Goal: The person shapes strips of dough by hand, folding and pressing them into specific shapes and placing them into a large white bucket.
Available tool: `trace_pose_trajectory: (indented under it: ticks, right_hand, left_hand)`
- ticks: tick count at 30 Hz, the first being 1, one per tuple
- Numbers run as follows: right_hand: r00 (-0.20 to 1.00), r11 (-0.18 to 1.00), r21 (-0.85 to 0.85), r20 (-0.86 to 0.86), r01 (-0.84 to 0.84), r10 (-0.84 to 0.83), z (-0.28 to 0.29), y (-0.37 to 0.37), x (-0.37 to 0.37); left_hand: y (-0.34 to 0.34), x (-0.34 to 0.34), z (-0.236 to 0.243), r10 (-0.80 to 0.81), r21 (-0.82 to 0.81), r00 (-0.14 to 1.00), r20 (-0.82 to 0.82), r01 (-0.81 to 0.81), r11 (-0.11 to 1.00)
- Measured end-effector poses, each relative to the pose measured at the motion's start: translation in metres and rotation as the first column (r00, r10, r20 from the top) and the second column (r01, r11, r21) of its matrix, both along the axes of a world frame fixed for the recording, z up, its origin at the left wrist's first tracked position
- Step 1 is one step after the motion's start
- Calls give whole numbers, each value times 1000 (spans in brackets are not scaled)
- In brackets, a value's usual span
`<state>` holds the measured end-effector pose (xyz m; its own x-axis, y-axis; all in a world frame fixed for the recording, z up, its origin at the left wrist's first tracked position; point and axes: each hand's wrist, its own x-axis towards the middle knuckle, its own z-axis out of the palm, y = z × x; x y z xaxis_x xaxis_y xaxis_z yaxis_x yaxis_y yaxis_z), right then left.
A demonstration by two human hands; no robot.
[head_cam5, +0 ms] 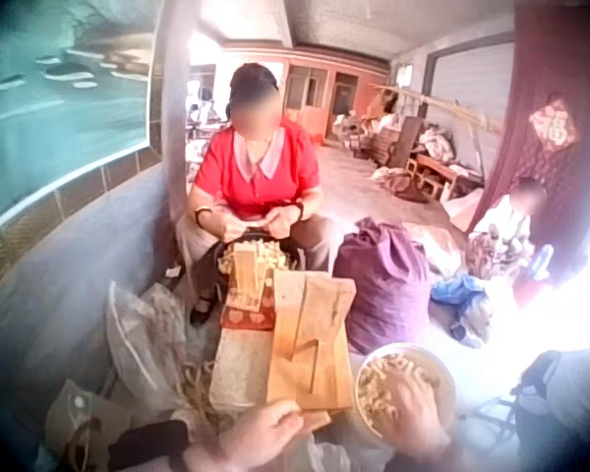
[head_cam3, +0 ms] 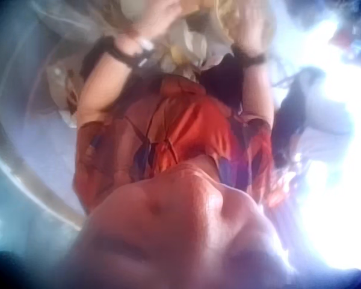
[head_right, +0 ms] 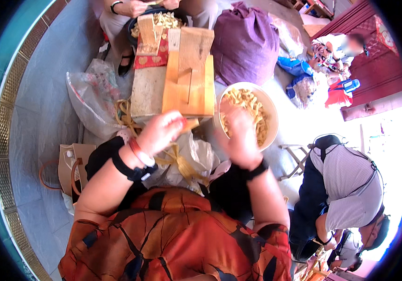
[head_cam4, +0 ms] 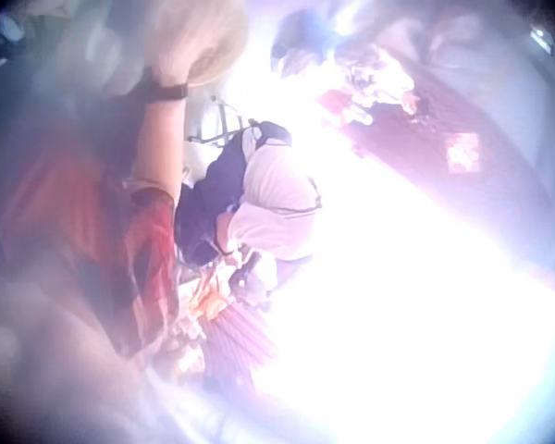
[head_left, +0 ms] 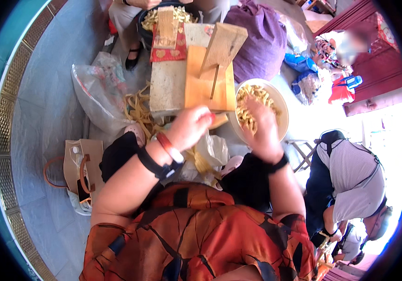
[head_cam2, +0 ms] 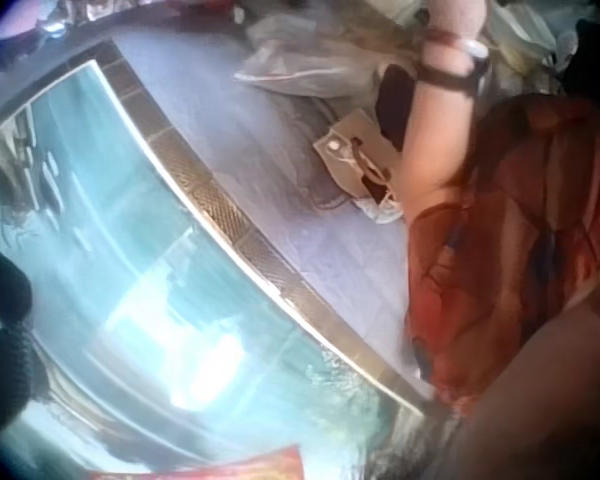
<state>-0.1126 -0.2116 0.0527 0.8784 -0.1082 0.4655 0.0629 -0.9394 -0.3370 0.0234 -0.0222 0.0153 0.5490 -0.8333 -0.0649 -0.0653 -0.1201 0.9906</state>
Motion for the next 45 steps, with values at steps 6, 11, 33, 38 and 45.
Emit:
trace_pose_trajectory:
  ticks: [6, 11, 33, 38, 45]
  right_hand:
    - [961, 955, -128, 40, -268, 275, 10, 58, -13]
    - [986, 989, -145, 165, 6, 18, -5, 18, -15]
    - [996, 492, 867, -57, 84, -70, -29, 84, -24]
    - [981, -459, 881, -29, 116, 192, -58, 55, -25]
    - [973, 643, 755, -221, 124, 71, -19, 82, -25]
  left_hand:
    - [9, -24, -19, -363, -185, 742, -565, 314, 931]
    - [13, -8, -10, -374, -238, 617, -692, 294, 926]
    - [14, -22, -36, -503, -274, 808, -308, 431, 860]
    - [14, -33, -11, -62, -238, 737, 673, 295, 925]
    - [17, -31, -17, 96, -253, 778, 621, 83, 964]
